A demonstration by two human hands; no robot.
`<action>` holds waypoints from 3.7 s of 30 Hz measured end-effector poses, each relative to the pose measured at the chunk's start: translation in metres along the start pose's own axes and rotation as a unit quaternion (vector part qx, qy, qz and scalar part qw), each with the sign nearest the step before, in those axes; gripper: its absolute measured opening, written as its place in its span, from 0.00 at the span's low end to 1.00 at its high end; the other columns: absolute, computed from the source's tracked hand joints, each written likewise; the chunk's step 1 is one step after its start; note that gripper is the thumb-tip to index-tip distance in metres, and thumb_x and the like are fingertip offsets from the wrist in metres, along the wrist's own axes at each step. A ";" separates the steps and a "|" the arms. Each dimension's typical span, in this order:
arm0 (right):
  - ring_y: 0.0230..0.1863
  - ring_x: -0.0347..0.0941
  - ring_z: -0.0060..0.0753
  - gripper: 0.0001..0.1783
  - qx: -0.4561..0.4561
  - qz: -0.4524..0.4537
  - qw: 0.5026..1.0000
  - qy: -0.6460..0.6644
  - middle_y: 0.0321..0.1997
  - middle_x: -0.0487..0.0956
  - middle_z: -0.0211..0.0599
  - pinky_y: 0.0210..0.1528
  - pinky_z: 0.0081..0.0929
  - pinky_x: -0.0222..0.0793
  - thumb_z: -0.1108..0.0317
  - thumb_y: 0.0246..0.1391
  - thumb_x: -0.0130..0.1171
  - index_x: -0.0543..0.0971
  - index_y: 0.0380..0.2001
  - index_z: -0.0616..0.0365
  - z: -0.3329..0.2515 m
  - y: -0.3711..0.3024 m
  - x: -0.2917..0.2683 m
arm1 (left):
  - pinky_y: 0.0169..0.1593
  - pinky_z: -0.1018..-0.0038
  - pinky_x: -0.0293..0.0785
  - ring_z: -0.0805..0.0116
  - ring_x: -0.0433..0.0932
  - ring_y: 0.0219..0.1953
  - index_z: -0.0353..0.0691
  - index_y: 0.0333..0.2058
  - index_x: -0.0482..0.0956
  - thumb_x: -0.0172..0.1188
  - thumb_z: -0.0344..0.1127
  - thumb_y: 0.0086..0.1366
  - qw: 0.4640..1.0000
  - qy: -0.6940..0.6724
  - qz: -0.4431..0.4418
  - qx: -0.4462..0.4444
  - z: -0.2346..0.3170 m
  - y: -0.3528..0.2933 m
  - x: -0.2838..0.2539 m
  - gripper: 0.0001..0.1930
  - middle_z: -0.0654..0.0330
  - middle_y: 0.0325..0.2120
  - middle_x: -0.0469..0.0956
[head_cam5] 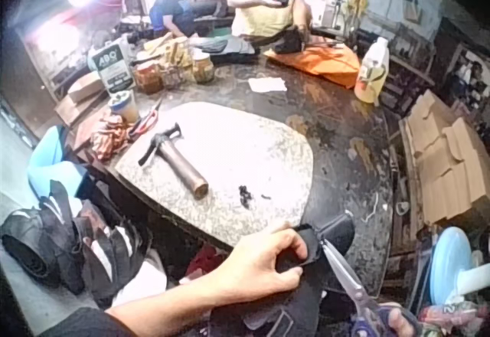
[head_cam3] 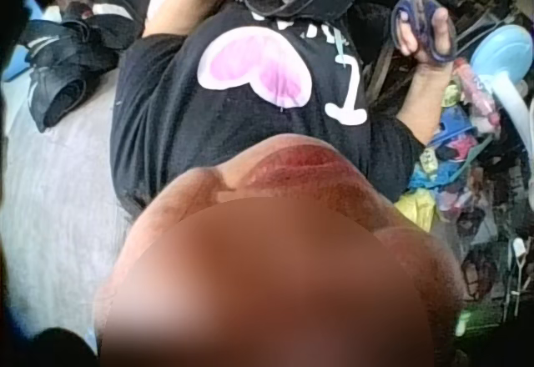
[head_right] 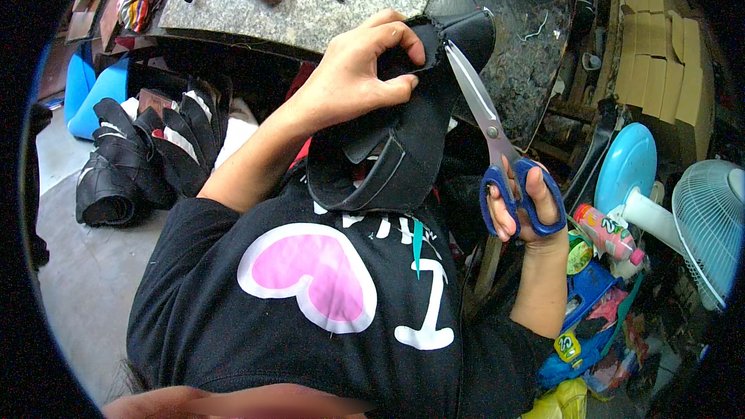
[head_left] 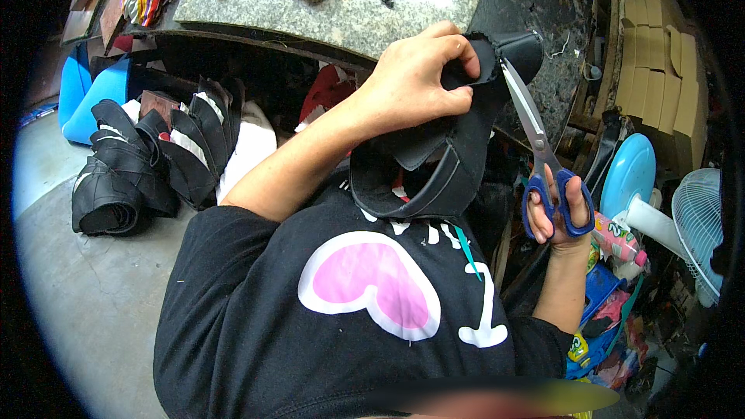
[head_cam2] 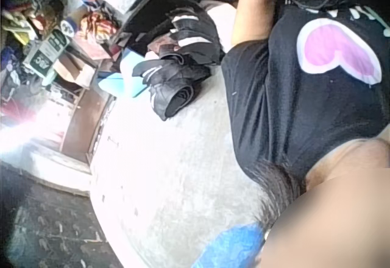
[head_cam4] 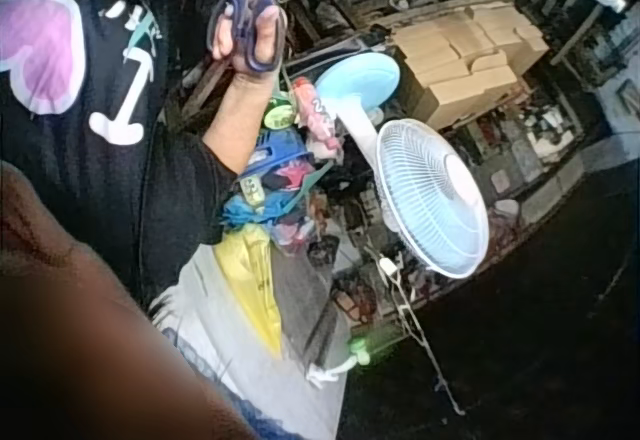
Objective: The person uses scissors to trim the edges of a black leather shoe upper. They repeatedly reposition the piece and cut along the seam line, removing small excess sections throughout the clip.
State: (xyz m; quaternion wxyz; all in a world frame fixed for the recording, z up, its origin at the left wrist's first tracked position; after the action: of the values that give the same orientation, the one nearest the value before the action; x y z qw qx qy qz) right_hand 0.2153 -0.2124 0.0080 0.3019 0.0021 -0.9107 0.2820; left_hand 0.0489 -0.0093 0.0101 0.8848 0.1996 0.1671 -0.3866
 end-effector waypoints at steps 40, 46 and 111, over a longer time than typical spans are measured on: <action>0.15 0.67 0.16 0.16 -0.152 0.363 0.795 -0.462 0.14 0.72 0.26 0.18 0.16 0.57 0.57 0.52 0.64 0.76 0.28 0.59 -0.064 0.063 -0.030 | 0.45 0.73 0.69 0.63 0.75 0.38 0.38 0.34 0.75 0.66 0.38 0.48 0.999 0.018 0.041 -0.020 -0.002 -0.001 -0.001 0.16 0.57 0.32 0.73; 0.33 0.76 0.41 0.13 -0.266 0.366 0.564 -0.690 0.35 0.78 0.40 0.37 0.34 0.71 0.63 0.46 0.65 0.79 0.35 0.56 -0.096 0.069 -0.004 | 0.47 0.73 0.68 0.67 0.74 0.39 0.37 0.34 0.75 0.66 0.38 0.50 0.996 -0.022 0.072 -0.043 0.000 -0.002 -0.005 0.16 0.56 0.32 0.75; 0.37 0.75 0.19 0.11 -0.303 0.057 0.951 -0.013 0.38 0.79 0.31 0.42 0.18 0.72 0.65 0.64 0.49 0.75 0.41 0.61 -0.034 0.167 0.087 | 0.47 0.68 0.72 0.54 0.75 0.44 0.37 0.39 0.74 0.63 0.26 0.50 0.970 0.115 0.196 0.084 0.015 -0.038 -0.065 0.15 0.51 0.40 0.74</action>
State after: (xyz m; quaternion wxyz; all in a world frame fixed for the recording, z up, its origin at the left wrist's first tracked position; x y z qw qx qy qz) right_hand 0.1340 -0.0402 -0.0073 0.2595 -0.1375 -0.9558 0.0089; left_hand -0.0192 -0.0001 0.0435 0.8980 0.3456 0.1921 -0.1930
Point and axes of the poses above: each hand's wrist, its own y-axis towards the middle knuckle, its own x-axis out of the palm, z = x × y, the point moved 5 cm from there along y, towards the middle knuckle
